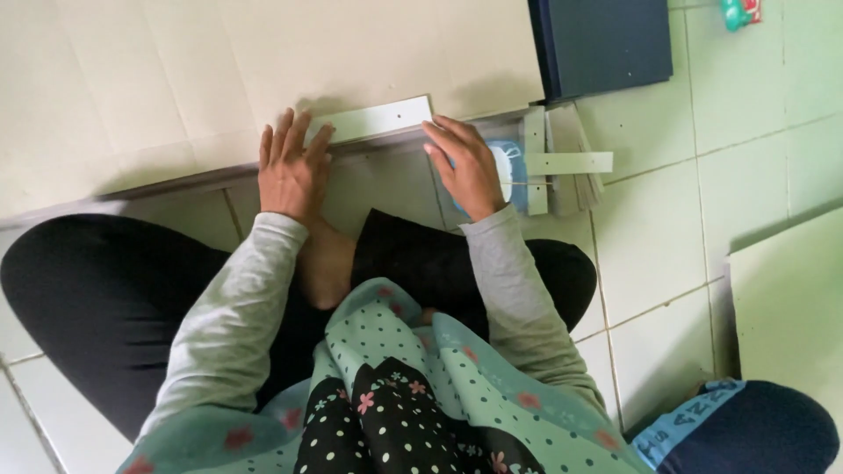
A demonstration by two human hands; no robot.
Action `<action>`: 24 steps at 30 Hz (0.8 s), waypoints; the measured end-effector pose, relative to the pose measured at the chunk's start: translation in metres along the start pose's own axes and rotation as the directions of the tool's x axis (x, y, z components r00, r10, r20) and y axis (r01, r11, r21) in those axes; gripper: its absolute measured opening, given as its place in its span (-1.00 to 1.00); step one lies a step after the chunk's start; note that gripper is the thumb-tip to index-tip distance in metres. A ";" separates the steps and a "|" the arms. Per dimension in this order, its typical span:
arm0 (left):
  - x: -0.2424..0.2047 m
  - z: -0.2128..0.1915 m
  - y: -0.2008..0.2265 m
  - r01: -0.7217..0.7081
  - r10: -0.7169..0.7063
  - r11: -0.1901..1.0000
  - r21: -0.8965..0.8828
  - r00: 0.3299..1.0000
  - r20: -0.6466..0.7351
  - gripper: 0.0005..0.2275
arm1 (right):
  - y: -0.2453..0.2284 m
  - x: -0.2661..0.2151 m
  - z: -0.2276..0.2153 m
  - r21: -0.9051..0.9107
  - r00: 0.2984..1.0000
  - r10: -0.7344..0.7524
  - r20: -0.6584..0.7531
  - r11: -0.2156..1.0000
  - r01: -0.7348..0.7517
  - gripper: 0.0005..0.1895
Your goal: The person applies glue using a small stick to cardboard strips and then attaches them to large blue paper shopping bag components while working on the floor.
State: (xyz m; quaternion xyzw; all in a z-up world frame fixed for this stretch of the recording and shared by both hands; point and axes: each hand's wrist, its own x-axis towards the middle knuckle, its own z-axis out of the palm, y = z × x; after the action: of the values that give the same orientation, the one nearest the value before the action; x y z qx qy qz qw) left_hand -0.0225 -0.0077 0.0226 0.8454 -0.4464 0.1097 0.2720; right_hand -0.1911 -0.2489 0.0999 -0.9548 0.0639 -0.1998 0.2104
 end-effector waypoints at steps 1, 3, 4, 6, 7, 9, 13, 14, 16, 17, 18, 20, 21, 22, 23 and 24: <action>0.004 0.004 0.012 -0.018 0.018 1.000 -0.009 1.000 0.008 -0.63 | 0.010 -0.006 -0.015 -0.007 1.000 0.018 -0.010 1.000 -0.018 -0.66; 0.013 0.012 0.038 -0.077 0.079 0.994 -0.081 0.997 0.019 -0.66 | 0.031 -0.019 -0.046 0.082 0.980 0.143 -0.138 0.988 -0.133 -0.77; 0.020 0.025 0.057 -0.097 0.100 0.991 -0.091 0.995 0.023 -0.66 | 0.042 -0.030 -0.065 0.073 0.976 0.159 -0.152 0.986 -0.150 -0.77; 0.029 0.049 0.093 -0.088 0.093 0.985 -0.150 0.995 0.029 -0.68 | 0.064 -0.049 -0.099 0.167 0.852 0.393 -0.346 0.919 -0.357 -0.87; 0.038 0.068 0.114 -0.094 0.100 0.984 -0.151 0.994 0.034 -0.68 | 0.079 -0.066 -0.110 0.169 0.847 0.400 -0.349 0.916 -0.363 -0.87; 0.055 0.103 0.153 -0.084 0.100 0.966 -0.245 0.994 0.052 -0.76 | 0.109 -0.098 -0.131 0.272 0.625 0.636 -0.452 0.766 -0.583 -0.82; 0.104 0.146 0.233 -0.098 0.127 0.966 -0.240 0.986 0.109 -0.88 | 0.178 -0.149 -0.120 0.319 0.315 0.803 -0.506 0.514 -0.796 -0.75; 0.115 0.158 0.251 -0.103 0.142 0.968 -0.228 0.977 0.161 -0.89 | 0.192 -0.157 -0.114 0.329 0.246 0.850 -0.466 0.424 -0.843 -0.66; 0.120 0.195 0.282 -0.108 0.159 0.968 -0.225 0.962 0.222 -0.89 | 0.216 -0.174 -0.102 0.329 0.162 0.890 -0.426 0.320 -0.888 -0.55; 0.121 0.219 0.292 -0.158 0.210 0.968 -0.193 0.935 0.287 -0.81 | 0.228 -0.179 -0.096 0.320 0.136 0.919 -0.371 0.264 -0.910 -0.46; 0.122 0.242 0.303 -0.211 0.256 0.964 -0.163 0.900 0.352 -0.73 | 0.239 -0.183 -0.089 0.308 0.107 0.943 -0.315 0.208 -0.928 -0.36; 0.121 0.271 0.314 -0.198 0.245 0.968 -0.154 0.877 0.414 -0.69 | 0.258 -0.188 -0.076 0.303 0.101 0.945 -0.311 0.199 -0.932 -0.30; 0.118 0.284 0.319 -0.186 0.233 0.972 -0.146 0.850 0.473 -0.65 | 0.265 -0.191 -0.069 0.296 0.096 0.946 -0.309 0.191 -0.936 -0.25; 0.123 0.266 0.322 -0.187 0.235 0.972 -0.145 0.847 0.477 -0.65 | 0.257 -0.182 -0.072 0.298 0.091 0.948 -0.305 0.186 -0.936 -0.25; 0.129 0.247 0.324 -0.177 0.223 0.975 -0.136 0.817 0.532 -0.65 | 0.249 -0.173 -0.075 0.313 0.072 0.942 -0.327 0.180 -0.933 -0.26; 0.134 0.228 0.326 -0.168 0.210 0.978 -0.126 0.784 0.585 -0.65 | 0.241 -0.164 -0.077 0.328 0.053 0.936 -0.347 0.174 -0.929 -0.27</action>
State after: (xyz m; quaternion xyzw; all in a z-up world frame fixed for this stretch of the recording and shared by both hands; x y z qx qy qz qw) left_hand -0.2241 -0.3762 0.0095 0.7784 -0.5948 -0.1492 0.1343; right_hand -0.3813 -0.4612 0.0028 -0.6009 0.7102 -0.2452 0.2727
